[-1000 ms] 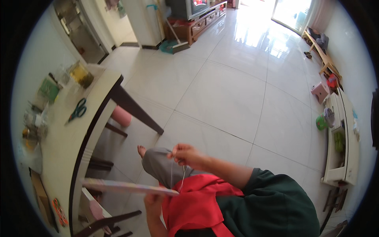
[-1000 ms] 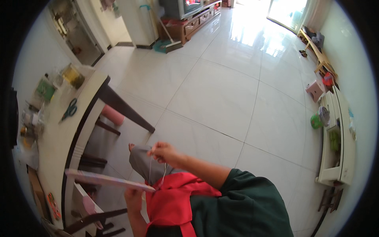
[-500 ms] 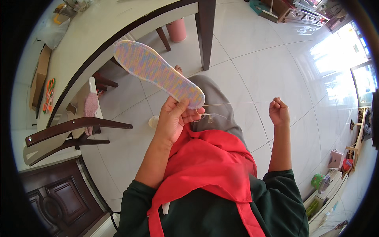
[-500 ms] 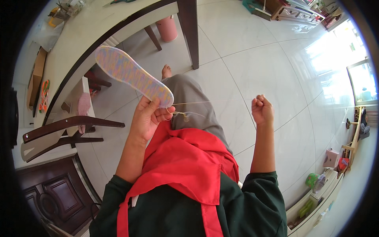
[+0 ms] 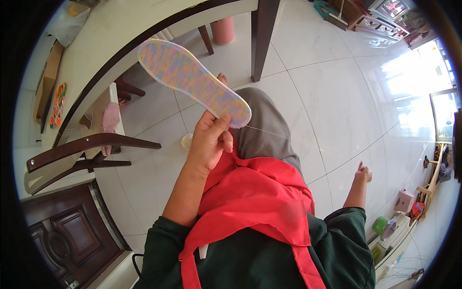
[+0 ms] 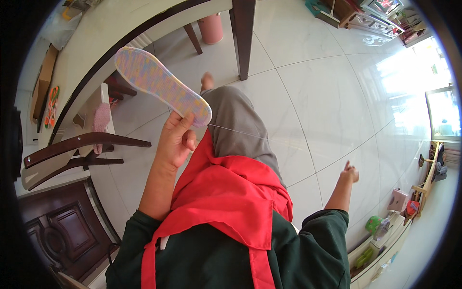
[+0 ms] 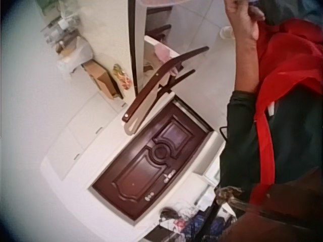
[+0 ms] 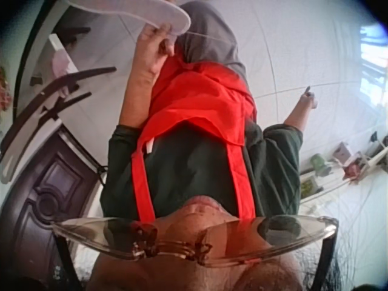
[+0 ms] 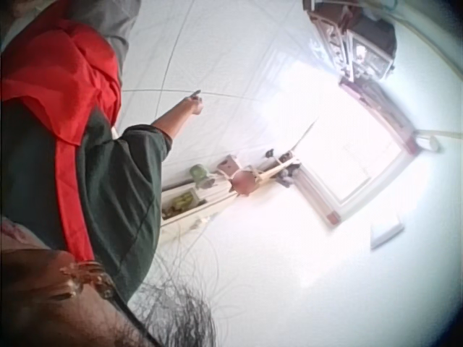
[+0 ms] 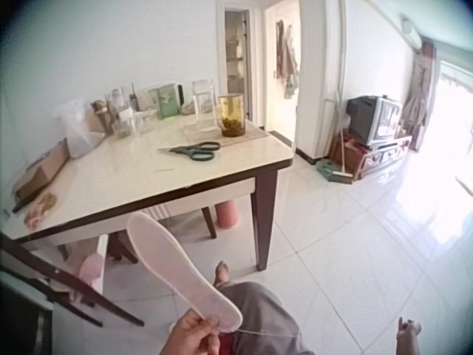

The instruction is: The person sews a colorful slipper sole using a needle and thread. They hold the sole in their left hand and repeatedly pass the needle through the edge while pulling the thread with their right hand.

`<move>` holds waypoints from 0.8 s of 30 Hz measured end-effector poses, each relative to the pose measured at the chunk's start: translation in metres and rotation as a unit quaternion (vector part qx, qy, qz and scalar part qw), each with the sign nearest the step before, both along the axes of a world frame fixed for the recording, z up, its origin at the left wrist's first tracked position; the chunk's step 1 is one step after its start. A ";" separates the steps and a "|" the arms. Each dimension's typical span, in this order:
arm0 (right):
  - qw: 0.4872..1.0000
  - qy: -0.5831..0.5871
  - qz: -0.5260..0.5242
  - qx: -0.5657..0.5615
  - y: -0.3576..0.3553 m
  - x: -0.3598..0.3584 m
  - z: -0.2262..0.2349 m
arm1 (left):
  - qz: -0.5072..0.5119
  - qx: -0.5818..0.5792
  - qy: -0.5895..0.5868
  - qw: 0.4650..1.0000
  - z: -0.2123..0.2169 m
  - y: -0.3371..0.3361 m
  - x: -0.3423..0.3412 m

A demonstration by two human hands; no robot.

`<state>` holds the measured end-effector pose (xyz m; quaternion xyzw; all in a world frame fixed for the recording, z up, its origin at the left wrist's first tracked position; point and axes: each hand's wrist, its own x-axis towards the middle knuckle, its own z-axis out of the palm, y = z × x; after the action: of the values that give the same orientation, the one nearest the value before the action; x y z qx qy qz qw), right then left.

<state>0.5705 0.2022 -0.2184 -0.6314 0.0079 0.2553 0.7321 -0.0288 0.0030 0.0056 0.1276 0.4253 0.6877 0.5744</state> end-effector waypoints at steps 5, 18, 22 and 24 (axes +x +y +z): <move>0.996 -0.031 0.018 -0.083 -0.014 -0.027 0.008 | 0.020 -0.024 0.028 0.999 -0.001 0.000 0.006; 0.485 0.163 0.858 -0.038 -0.122 -0.408 0.217 | -0.001 -0.053 0.138 0.989 -0.004 -0.006 0.022; 0.503 0.165 0.847 -0.046 -0.127 -0.415 0.199 | 0.028 -0.072 0.135 0.988 -0.002 -0.006 0.030; 0.534 0.163 0.828 -0.057 -0.129 -0.418 0.198 | 0.028 -0.072 0.123 0.989 -0.003 -0.008 0.032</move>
<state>0.1529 0.0733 -0.0206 -0.3441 -0.3848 0.8445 0.1427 0.0029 -0.0050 0.0024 0.1573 0.5445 0.6500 0.5063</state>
